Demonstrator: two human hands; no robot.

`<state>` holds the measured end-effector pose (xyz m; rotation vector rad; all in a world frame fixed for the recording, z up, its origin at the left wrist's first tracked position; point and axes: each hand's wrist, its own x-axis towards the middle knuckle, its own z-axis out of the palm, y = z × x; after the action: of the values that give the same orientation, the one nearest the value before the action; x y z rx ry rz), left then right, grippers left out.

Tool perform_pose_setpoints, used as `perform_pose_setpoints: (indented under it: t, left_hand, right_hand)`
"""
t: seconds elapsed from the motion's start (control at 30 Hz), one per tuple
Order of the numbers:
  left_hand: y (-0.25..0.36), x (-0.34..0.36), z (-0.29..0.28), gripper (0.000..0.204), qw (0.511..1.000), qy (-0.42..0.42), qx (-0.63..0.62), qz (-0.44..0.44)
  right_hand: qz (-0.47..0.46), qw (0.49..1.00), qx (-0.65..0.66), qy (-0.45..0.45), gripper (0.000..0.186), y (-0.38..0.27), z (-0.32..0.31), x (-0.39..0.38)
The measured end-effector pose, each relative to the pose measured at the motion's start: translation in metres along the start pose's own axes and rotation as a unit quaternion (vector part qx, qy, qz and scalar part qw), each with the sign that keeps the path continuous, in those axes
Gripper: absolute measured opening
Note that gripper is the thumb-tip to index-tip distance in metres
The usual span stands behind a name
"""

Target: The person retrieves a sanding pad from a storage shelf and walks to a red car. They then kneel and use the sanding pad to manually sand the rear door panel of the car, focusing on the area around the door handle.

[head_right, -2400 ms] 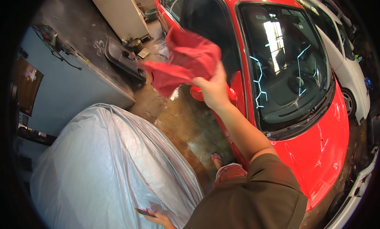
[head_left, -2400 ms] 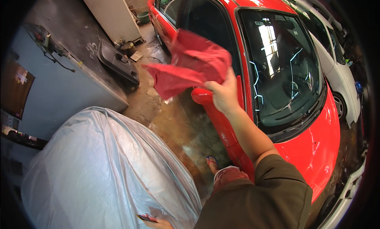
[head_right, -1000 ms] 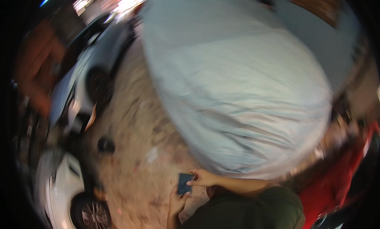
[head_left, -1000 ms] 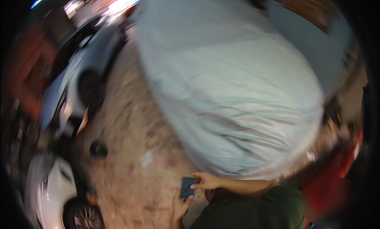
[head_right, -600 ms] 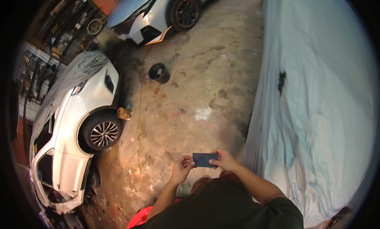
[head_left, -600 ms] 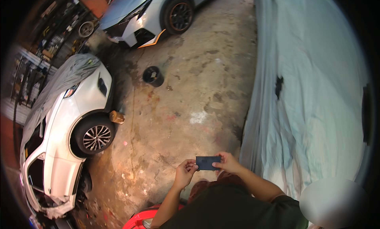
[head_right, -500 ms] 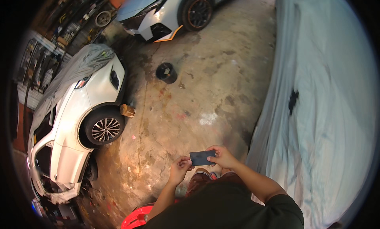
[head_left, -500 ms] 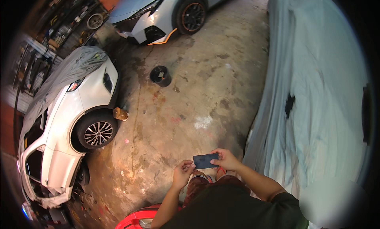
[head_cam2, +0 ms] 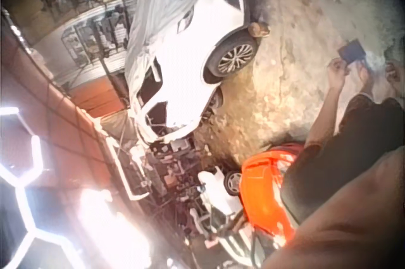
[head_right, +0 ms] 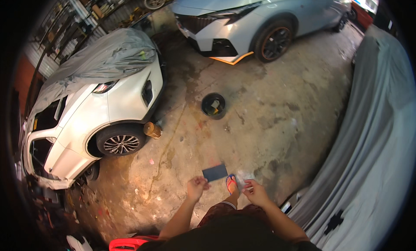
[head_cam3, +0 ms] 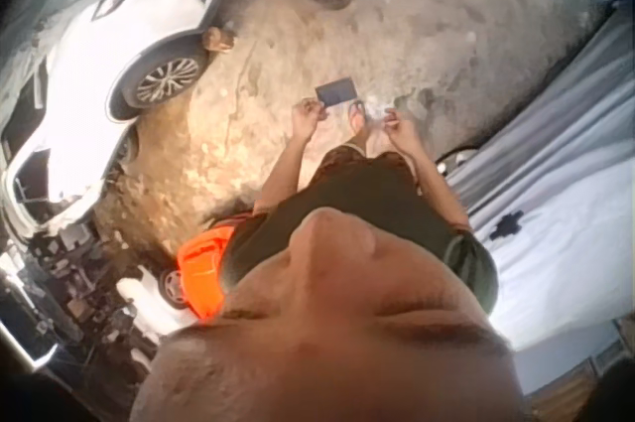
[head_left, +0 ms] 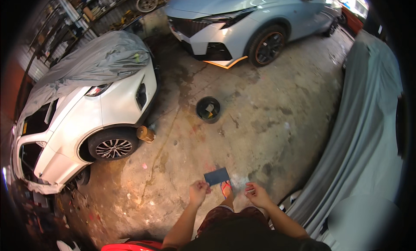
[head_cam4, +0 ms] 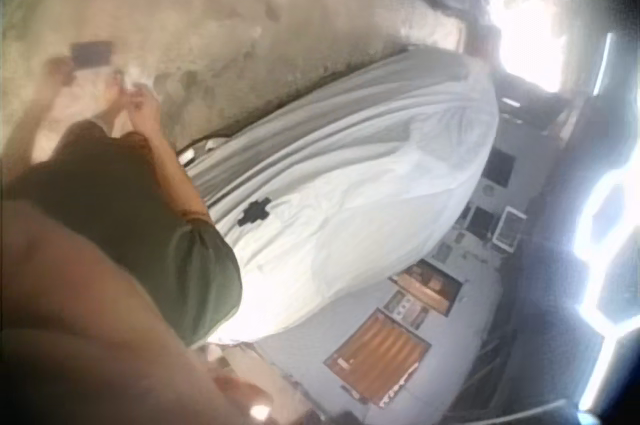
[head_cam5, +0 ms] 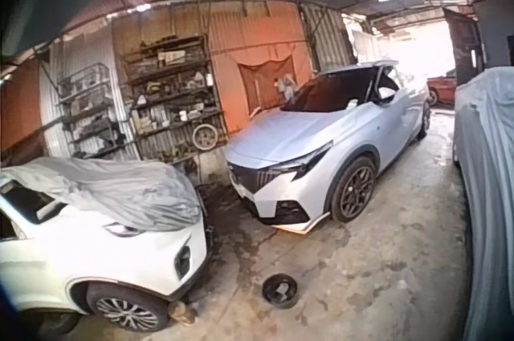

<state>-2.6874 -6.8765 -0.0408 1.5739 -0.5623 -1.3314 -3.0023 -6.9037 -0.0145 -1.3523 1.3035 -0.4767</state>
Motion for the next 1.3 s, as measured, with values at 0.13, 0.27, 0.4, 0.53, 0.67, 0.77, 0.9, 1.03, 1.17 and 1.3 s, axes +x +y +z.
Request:
perform_pose_setpoints:
  t: [0.13,0.27,0.4,0.53,0.67,0.77,0.9,1.03,1.17,1.3]
  left_hand:
    - [0.076,0.141,0.007,0.012,0.996,0.046,0.064,0.028]
    - [0.119,0.273,0.025,0.015,0.994,0.105,0.009,0.014]
    - [0.118,0.377,0.044,0.017,0.988,0.142,-0.028,-0.044]
    - [0.111,0.482,0.057,0.018,0.973,0.195,-0.070,-0.106]
    - [0.085,0.576,0.073,0.018,0.955,0.219,-0.038,-0.198]
    - [0.039,0.641,0.072,0.028,0.954,0.211,-0.038,-0.208]
    - [-0.032,0.724,0.052,0.061,0.919,0.193,0.090,-0.331]
    - [-0.101,0.779,-0.001,0.065,0.886,0.199,0.304,-0.287]
    - [-0.109,0.824,-0.011,0.055,0.897,0.163,0.310,-0.270]
    - [-0.096,0.869,-0.037,0.043,0.936,0.093,0.215,-0.264]
  right_hand:
    - [0.041,0.994,-0.095,0.045,0.036,-0.032,-0.068,0.085]
    - [0.032,0.991,-0.064,0.114,0.033,-0.039,-0.112,0.170]
    - [0.073,0.987,-0.115,0.088,0.032,-0.051,-0.139,0.247]
    - [0.095,0.983,-0.156,0.017,0.035,-0.093,-0.154,0.343]
    - [0.103,0.982,-0.154,-0.029,0.034,-0.130,-0.167,0.443]
    - [0.126,0.977,-0.163,-0.053,0.033,-0.122,-0.158,0.521]
    - [0.160,0.967,-0.177,-0.088,0.031,-0.067,-0.126,0.633]
    - [0.176,0.961,-0.192,-0.092,0.031,0.038,-0.069,0.748]
    - [0.241,0.939,-0.202,-0.140,0.034,0.085,-0.020,0.865]
    - [0.228,0.946,-0.199,-0.117,0.061,0.100,0.030,0.969]
